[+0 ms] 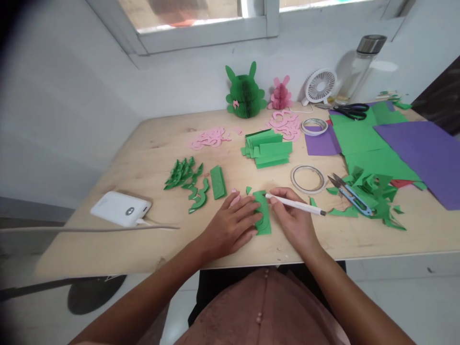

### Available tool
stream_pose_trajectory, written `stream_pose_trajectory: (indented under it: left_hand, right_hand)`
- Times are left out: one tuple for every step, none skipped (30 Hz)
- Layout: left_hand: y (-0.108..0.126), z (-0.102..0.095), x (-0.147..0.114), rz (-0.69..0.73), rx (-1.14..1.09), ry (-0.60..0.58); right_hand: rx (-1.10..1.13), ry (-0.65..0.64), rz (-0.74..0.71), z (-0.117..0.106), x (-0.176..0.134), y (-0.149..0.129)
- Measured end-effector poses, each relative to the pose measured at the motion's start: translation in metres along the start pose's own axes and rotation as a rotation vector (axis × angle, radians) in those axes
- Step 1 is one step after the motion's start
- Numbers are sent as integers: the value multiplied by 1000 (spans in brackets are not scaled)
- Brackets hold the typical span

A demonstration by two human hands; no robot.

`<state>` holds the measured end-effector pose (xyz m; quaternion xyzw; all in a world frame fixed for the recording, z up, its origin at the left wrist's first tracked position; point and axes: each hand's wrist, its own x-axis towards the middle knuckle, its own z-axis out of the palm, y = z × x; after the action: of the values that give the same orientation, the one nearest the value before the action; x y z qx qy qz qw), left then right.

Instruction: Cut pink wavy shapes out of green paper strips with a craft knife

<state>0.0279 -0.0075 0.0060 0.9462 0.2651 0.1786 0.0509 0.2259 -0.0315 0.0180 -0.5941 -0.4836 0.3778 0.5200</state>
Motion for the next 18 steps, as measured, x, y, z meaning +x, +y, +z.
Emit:
stream_pose_trajectory:
  left_hand:
    - [-1,2,0,14,-1,0]
    - [-2,3,0,26,-6,3]
    - [-3,5,0,35,-14,10]
    - [-3,7,0,40,-25,17]
    - [-4,8,0,43,-36,22]
    - [-5,9,-1,46,-46,24]
    - [-5,10,-1,46,-56,23]
    - [-6,11,-1,46,-64,20]
    - [-7,11,-1,46,-70,17]
    - [-7,11,-2,46,-74,16]
    - [-8,11,-2,47,-77,17]
    - [-8,11,-2,50,-79,21]
    - [-8,11,-2,54,-81,26]
    - [-8,10,-2,57,-84,30]
    - [-8,10,-1,58,-87,33]
    - [-8,9,-1,56,-91,33]
    - [-8,9,-1,54,-95,30]
    - [-8,8,-1,51,-98,27]
  right_hand:
    - [-12,-20,9,1,4,0]
    - [-27,-29,12,2,7,0]
    - [-48,-38,14,2,9,1]
    - [-72,-43,13,2,11,2]
    - [-98,-46,11,2,12,3]
    - [-124,-47,8,2,12,4]
    - [-148,-46,5,2,12,6]
    - [-165,-41,1,2,12,7]
    - [-177,-32,-6,2,11,8]
    - [-189,-23,-16,3,11,8]
    - [-204,-13,-31,3,11,8]
    - [-224,-4,-50,4,10,8]
    - [-247,3,-69,5,10,8]
    - [-270,9,-86,5,10,7]
    - [-288,16,-100,5,10,6]
    - [-299,20,-109,6,11,5]
    - [-302,19,-113,6,11,4]
    - [-302,11,-115,6,11,4]
